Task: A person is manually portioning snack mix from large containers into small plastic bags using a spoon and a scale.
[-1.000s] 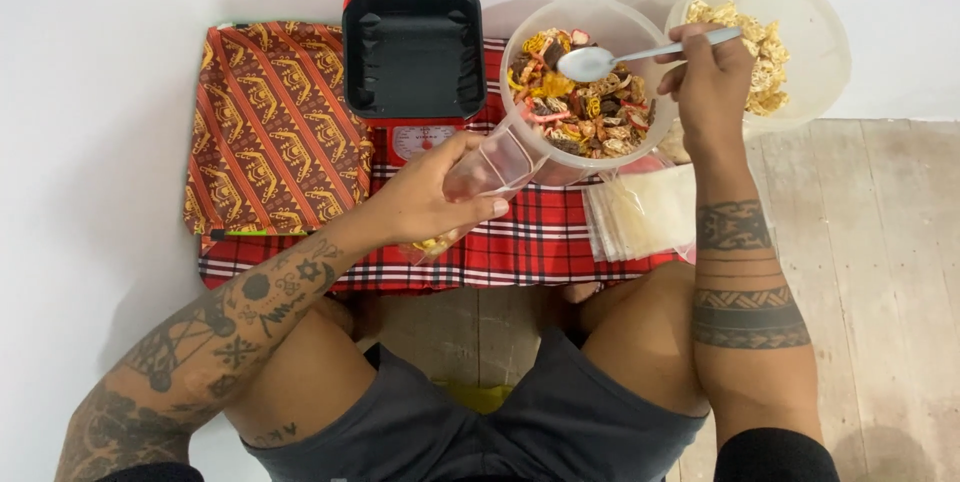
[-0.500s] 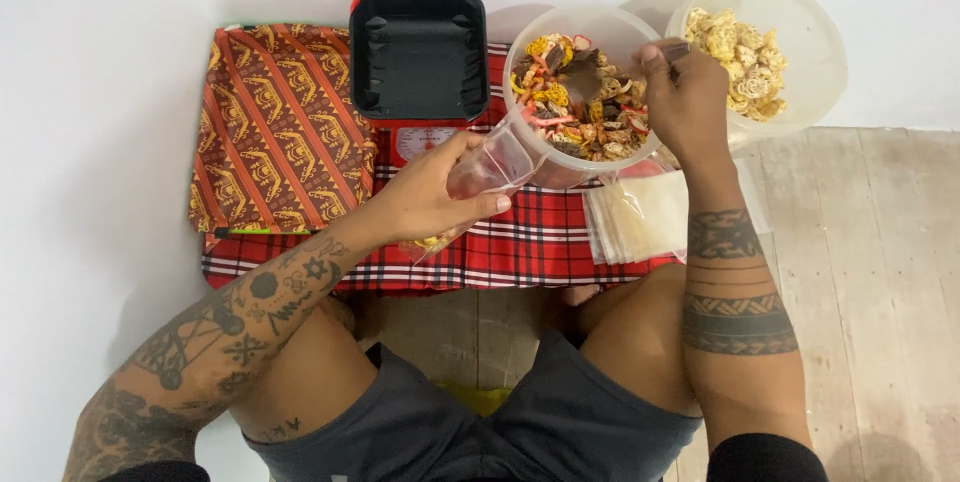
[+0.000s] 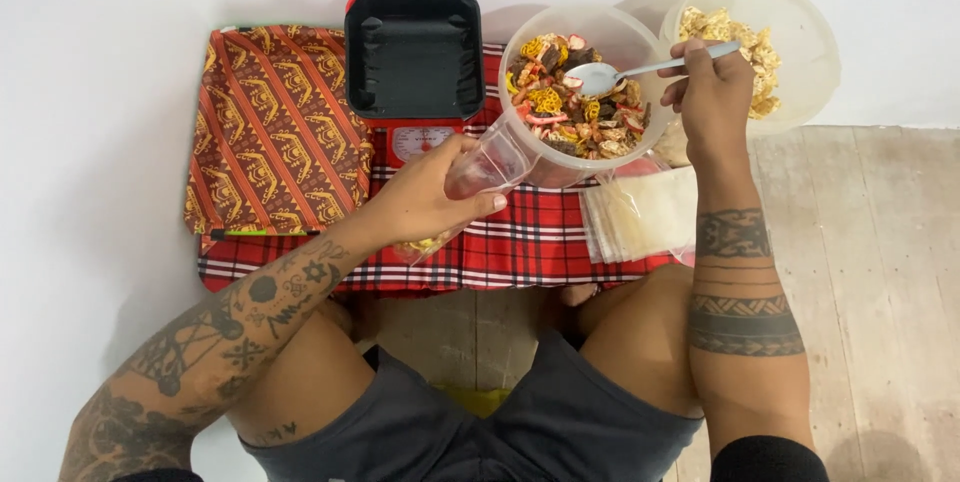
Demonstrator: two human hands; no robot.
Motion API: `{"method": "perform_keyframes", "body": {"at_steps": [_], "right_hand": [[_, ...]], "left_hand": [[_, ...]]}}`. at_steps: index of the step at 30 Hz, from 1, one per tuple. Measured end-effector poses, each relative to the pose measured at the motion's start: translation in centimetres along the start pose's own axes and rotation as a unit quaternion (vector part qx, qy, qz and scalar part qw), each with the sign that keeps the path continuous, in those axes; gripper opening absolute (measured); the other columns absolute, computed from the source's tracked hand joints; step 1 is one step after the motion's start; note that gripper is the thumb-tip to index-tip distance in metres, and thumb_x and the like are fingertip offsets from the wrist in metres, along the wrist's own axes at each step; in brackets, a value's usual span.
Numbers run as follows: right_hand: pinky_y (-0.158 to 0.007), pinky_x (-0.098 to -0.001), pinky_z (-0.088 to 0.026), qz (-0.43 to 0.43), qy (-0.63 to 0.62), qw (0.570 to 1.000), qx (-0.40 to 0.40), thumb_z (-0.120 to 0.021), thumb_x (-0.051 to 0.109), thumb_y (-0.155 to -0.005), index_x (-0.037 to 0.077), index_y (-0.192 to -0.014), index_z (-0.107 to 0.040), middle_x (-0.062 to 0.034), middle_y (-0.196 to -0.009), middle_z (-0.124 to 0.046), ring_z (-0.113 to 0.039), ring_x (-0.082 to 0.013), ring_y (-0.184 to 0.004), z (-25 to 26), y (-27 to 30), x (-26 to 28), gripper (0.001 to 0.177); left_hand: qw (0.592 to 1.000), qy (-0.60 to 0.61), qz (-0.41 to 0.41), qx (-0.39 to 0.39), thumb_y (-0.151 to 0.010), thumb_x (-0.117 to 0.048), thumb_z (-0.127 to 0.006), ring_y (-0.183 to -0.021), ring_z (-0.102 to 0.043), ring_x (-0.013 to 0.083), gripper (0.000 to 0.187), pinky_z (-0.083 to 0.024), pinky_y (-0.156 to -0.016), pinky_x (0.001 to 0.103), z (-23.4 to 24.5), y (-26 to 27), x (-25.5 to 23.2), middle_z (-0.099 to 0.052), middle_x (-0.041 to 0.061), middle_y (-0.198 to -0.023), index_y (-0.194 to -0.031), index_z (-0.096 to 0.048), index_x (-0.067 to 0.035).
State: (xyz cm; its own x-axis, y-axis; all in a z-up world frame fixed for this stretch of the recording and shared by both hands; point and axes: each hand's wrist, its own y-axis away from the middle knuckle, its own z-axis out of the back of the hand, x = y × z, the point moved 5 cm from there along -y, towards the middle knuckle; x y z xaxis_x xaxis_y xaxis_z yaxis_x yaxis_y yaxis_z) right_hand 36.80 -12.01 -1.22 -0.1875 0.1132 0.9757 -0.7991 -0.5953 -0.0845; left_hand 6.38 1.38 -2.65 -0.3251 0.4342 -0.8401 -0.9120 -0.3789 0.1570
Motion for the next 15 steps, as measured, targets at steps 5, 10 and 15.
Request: {"method": "perform_keyframes", "body": {"at_steps": [5,10,15], "right_hand": [[-0.059,-0.018,-0.045,-0.005,-0.01,1.0,0.004,-0.049,0.02,-0.106,0.008,-0.104,-0.066,-0.0032,-0.086,-0.068,-0.057,-0.0067,-0.061,-0.2,1.4,2.3,0.022],[-0.055,-0.0174,-0.044,0.024,-0.007,0.998,0.05,-0.049,0.02,-0.106,0.009,-0.101,-0.063,-0.0076,-0.082,-0.069,-0.063,-0.0081,-0.057,-2.2,2.8,3.1,0.018],[-0.056,-0.0307,-0.044,0.102,0.086,0.961,0.243,-0.062,0.007,-0.104,-0.001,-0.103,-0.072,-0.0183,-0.071,-0.064,-0.056,-0.021,-0.052,-7.0,7.1,5.9,0.012]], "left_hand": [[1.0,-0.008,0.023,-0.005,-0.085,-0.045,-0.068,-0.07,-0.076,0.0223,0.07,-0.06,-0.056,0.033,-0.2,-0.3,0.0,-0.071,0.018,-0.106,-0.135,-0.045,-0.001],[0.996,0.019,0.082,-0.003,-0.081,-0.06,-0.07,-0.12,-0.062,0.0486,0.079,-0.047,-0.101,0.056,0.1,0.4,-0.7,-0.064,0.03,-0.119,-0.138,-0.048,-0.01],[0.996,0.041,0.081,0.005,-0.081,-0.062,-0.07,-0.124,-0.06,0.0493,0.081,-0.047,-0.103,0.054,0.5,0.8,-1.5,-0.061,0.03,-0.126,-0.141,-0.047,-0.011]]}}
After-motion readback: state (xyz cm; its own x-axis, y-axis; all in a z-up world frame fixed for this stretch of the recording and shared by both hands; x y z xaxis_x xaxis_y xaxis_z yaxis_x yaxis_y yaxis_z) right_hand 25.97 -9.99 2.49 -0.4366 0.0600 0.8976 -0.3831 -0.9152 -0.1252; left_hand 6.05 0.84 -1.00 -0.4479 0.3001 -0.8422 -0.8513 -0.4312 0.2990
